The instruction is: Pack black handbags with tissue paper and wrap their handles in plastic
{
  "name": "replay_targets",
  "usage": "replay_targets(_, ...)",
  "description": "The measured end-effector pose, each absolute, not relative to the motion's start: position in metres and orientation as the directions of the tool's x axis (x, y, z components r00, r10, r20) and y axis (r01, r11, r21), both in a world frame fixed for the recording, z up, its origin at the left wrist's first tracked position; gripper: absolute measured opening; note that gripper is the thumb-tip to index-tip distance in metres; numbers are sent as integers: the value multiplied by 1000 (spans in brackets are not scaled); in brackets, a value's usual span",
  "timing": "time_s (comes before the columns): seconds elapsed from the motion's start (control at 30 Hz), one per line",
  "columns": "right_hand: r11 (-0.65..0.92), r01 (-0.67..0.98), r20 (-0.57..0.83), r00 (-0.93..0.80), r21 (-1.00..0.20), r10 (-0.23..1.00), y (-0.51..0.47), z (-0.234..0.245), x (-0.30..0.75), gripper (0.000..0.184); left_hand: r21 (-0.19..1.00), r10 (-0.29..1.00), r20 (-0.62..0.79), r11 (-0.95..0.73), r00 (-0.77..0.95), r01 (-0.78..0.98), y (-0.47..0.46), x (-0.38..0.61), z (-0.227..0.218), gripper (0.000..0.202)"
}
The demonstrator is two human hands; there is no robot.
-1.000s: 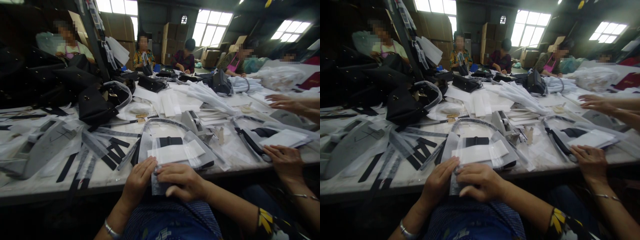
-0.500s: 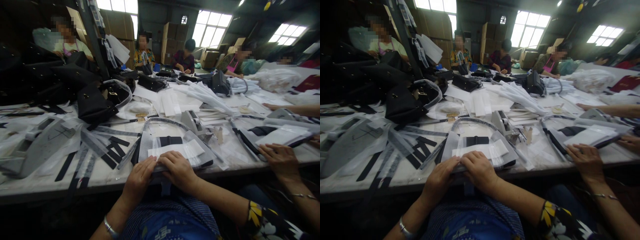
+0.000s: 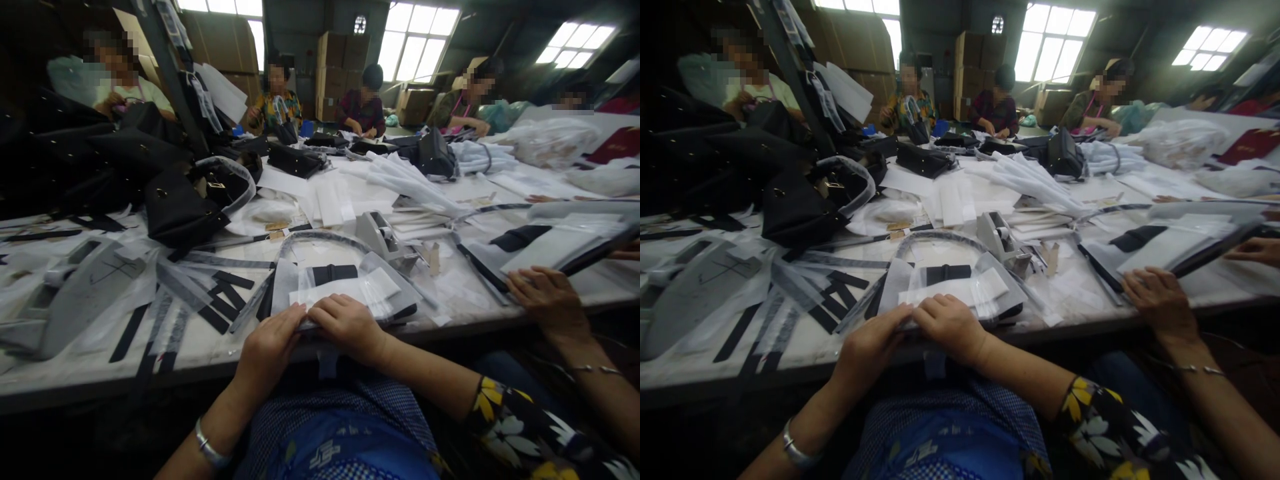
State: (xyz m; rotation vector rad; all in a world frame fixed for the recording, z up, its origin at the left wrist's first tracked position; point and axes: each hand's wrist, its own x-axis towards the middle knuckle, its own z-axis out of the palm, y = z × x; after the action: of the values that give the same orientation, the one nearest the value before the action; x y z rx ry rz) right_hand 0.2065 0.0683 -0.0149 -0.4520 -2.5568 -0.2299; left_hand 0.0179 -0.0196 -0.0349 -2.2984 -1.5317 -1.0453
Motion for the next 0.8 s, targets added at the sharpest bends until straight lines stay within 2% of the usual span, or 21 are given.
replay_targets(0.13, 957, 291, 585, -774, -10, 242, 59, -18, 220, 17, 100, 665, 688, -482, 289, 870, -19, 19, -42, 28)
replay_targets(0.23, 978, 183, 657, -725, -103, 205, 47, -15, 241, 27, 74, 652, 691, -492, 311, 868, -22, 19, -44, 28)
replay_targets(0.33, 935, 258, 644, -678, -242, 354, 51, -7, 249, 33, 57, 647, 693, -489, 318, 870, -24, 21, -47, 35)
replay_targets(0.4, 873, 394, 555, -673, -288, 488, 71, 1, 241, 36, 48, 639, 701, -486, 317, 873, -25, 23, -48, 38)
replay_targets(0.5, 796, 566, 267, -750, -212, 605, 118, 10, 213, 43, 31, 619, 716, -490, 322, 871, -25, 25, -49, 38)
replay_targets(0.57, 793, 592, 33, -798, -143, 602, 149, 14, 192, 40, 18, 606, 725, -492, 328, 870, -25, 25, -50, 38)
replay_targets(0.63, 816, 566, -112, -824, -120, 555, 172, 16, 176, 36, 11, 592, 737, -494, 327, 870, -24, 25, -51, 38)
replay_targets(0.7, 837, 534, -150, -844, -124, 516, 184, 17, 164, 36, 13, 580, 749, -495, 319, 869, -24, 25, -53, 38)
replay_targets(0.8, 855, 502, -132, -863, -127, 487, 185, 15, 152, 37, 25, 566, 766, -501, 305, 865, -23, 25, -55, 38)
